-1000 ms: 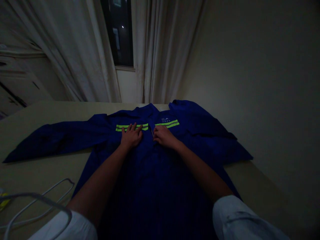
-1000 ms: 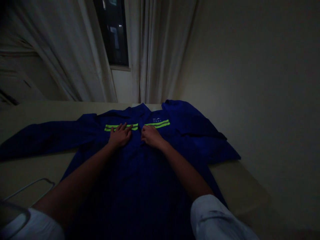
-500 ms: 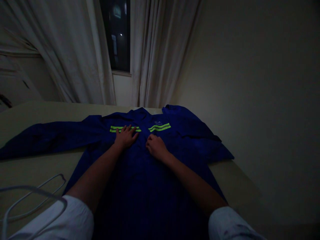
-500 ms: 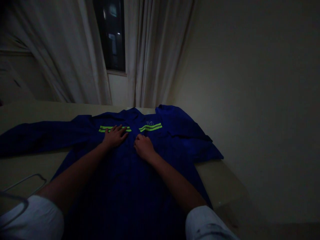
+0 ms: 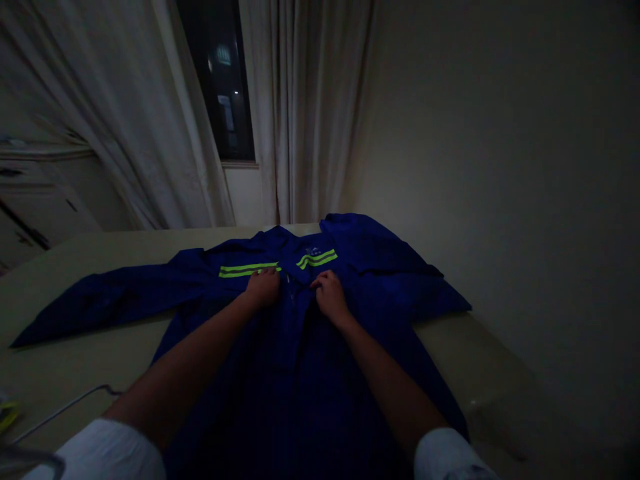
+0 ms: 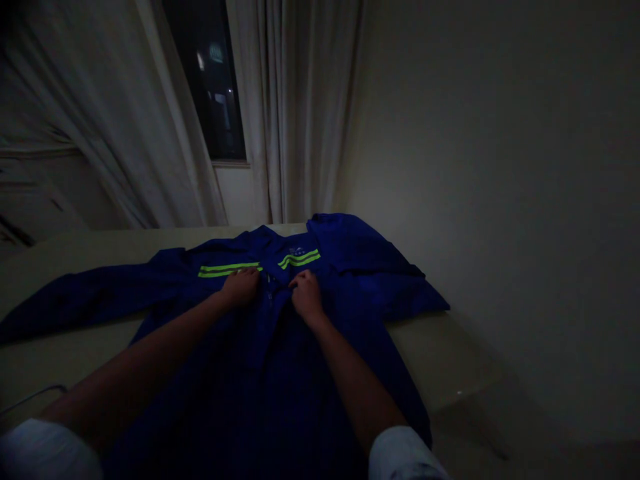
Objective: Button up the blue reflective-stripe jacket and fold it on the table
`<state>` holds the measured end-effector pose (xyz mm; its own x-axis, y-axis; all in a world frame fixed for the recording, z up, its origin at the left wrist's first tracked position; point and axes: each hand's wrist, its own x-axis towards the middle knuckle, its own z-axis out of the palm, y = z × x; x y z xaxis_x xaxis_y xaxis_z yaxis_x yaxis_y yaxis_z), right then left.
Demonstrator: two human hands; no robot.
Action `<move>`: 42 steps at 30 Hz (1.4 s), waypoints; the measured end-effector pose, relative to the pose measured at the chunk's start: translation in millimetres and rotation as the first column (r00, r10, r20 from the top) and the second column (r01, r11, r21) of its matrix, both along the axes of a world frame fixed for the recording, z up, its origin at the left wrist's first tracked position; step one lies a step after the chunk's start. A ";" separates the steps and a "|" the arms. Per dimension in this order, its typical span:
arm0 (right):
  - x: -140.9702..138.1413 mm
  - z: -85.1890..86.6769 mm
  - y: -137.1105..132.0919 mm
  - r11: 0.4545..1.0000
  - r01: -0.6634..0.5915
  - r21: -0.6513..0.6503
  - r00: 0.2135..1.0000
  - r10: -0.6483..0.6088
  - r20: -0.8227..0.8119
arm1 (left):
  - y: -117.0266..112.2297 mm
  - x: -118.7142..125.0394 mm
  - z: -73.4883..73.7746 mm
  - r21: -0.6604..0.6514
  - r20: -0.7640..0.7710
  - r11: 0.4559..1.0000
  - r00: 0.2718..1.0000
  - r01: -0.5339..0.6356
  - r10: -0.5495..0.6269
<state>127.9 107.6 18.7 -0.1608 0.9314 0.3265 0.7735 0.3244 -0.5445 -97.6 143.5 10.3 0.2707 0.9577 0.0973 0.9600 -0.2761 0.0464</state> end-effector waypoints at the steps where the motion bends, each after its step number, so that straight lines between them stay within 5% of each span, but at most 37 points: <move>1: -2.0 1.3 -2.9 1.000 0.001 0.029 1.000 -0.002 0.030 | -3.1 5.4 -1.0 0.005 0.014 1.000 1.000 -0.004 0.004; 6: -25.3 -3.2 -25.6 0.963 -0.260 0.063 0.947 0.242 0.213 | -17.2 14.1 -20.8 0.084 0.177 0.996 0.984 -0.003 -0.012; 10: -30.6 -9.8 -26.4 0.979 -0.198 -0.048 0.937 0.204 0.283 | -19.6 10.5 -29.8 0.075 0.206 0.997 0.979 -0.030 0.014; 19: -21.0 -14.5 -15.5 0.959 -0.282 0.044 0.933 0.263 0.245 | -29.9 16.8 -14.1 0.101 0.262 0.992 0.960 0.071 -0.095; 24: -16.5 -0.5 -19.9 0.900 -0.433 0.046 0.831 0.379 0.408 | -32.9 17.8 -12.0 0.097 0.322 0.978 0.924 0.185 -0.206; 29: -19.0 18.6 -28.7 0.847 -0.524 -0.092 0.714 0.496 0.494 | -23.8 16.7 -17.9 0.045 0.293 0.993 0.949 0.105 -0.114; 38: 22.5 38.5 -117.8 0.708 -0.662 -0.244 0.674 0.706 0.219 | -22.0 19.0 -18.2 -0.014 0.296 0.997 0.953 0.076 -0.069; 42: 40.8 45.1 -177.4 0.711 -0.658 -0.248 0.698 0.699 0.155 | -23.2 17.7 -16.2 -0.009 0.290 0.995 0.952 0.104 -0.097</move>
<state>168.7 -69.8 63.9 -0.8174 0.5733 0.0559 0.4811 0.7328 -0.4812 -79.9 120.3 -5.9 0.3288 0.9301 0.1634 0.8720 -0.3655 0.3257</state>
